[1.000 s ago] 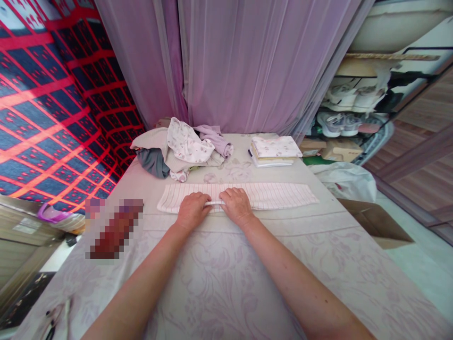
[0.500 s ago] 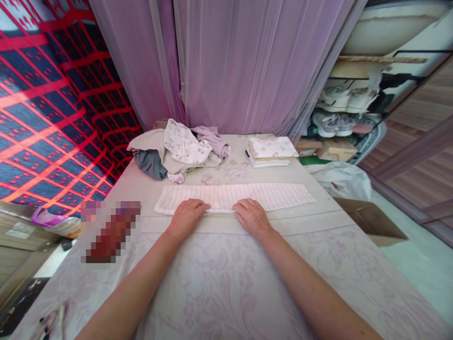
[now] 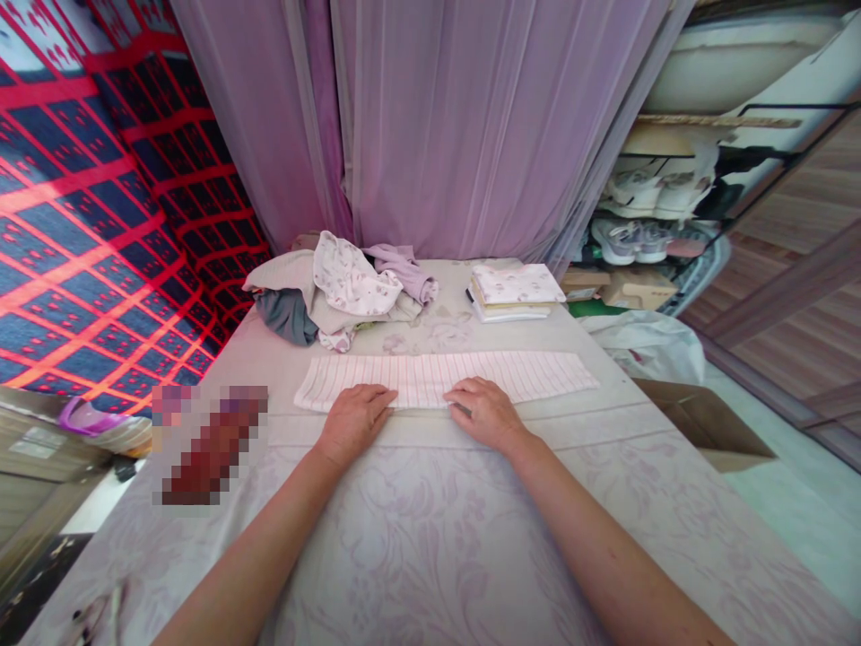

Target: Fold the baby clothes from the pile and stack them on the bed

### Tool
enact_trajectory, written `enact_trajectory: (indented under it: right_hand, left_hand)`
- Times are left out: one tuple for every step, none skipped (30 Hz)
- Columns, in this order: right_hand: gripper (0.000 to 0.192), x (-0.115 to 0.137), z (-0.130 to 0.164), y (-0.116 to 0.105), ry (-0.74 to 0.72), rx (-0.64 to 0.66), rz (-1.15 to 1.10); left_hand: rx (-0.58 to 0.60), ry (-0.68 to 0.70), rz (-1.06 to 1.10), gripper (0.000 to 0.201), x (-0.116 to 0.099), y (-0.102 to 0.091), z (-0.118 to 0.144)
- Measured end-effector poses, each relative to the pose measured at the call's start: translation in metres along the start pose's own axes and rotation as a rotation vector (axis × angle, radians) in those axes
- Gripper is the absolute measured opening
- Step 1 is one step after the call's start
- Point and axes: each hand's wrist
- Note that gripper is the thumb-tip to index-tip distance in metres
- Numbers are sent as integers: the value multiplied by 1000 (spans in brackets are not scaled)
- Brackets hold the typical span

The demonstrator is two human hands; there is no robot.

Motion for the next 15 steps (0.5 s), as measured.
enact_trajectory:
  right_hand:
    - [18,0,-4,-2,20,-3,-16]
    - [19,0,-11,-3,46,-11,-20]
    - [21,0,-18,-4,75,-16,-17]
    - [22,1,-28,-3,103,-17,-9]
    - [23,1,-38,-2,127,-12,1]
    - [24,1,-49,0,144,2,9]
    - [25,2,-60,2,153,24,16]
    - [27,3,-71,5,161,48,23]
    - [29,4,-80,7,168,71,30]
    - [30,4,-87,10,179,90,38]
    - [31,6,-93,11,190,102,46]
    - [30,7,-97,13,198,107,50]
    - [29,8,-98,13,198,102,49]
    - [27,10,-97,13,192,89,42]
    - [24,11,-93,12,180,70,26]
  left_hand:
    - [-19,-2,9,29,-1,1,1]
    - [-33,-4,13,30,-2,2,2]
    - [-43,-3,12,30,-3,4,3]
    - [-49,-2,9,31,-4,5,3]
    - [-54,-3,4,32,-5,6,4]
    - [-58,-6,-1,32,-5,7,4]
    - [-62,-9,-5,32,-6,8,4]
    - [-64,-12,-8,32,-6,9,5]
    - [-66,-15,-8,32,-6,9,5]
    - [-66,-18,-7,32,-6,10,5]
    - [-66,-19,-5,32,-6,10,4]
    - [-66,-21,-2,32,-6,10,4]
    - [-67,-24,1,32,-6,10,4]
    - [-68,-28,5,31,-6,10,4]
    - [-69,-33,11,32,-6,10,4]
Point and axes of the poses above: each hand's wrist, its own z-axis away from the middle knuckle, its own y-axis out of the palm, x = y × z, and after that the axes turned 8 degrees about -z, right-handed
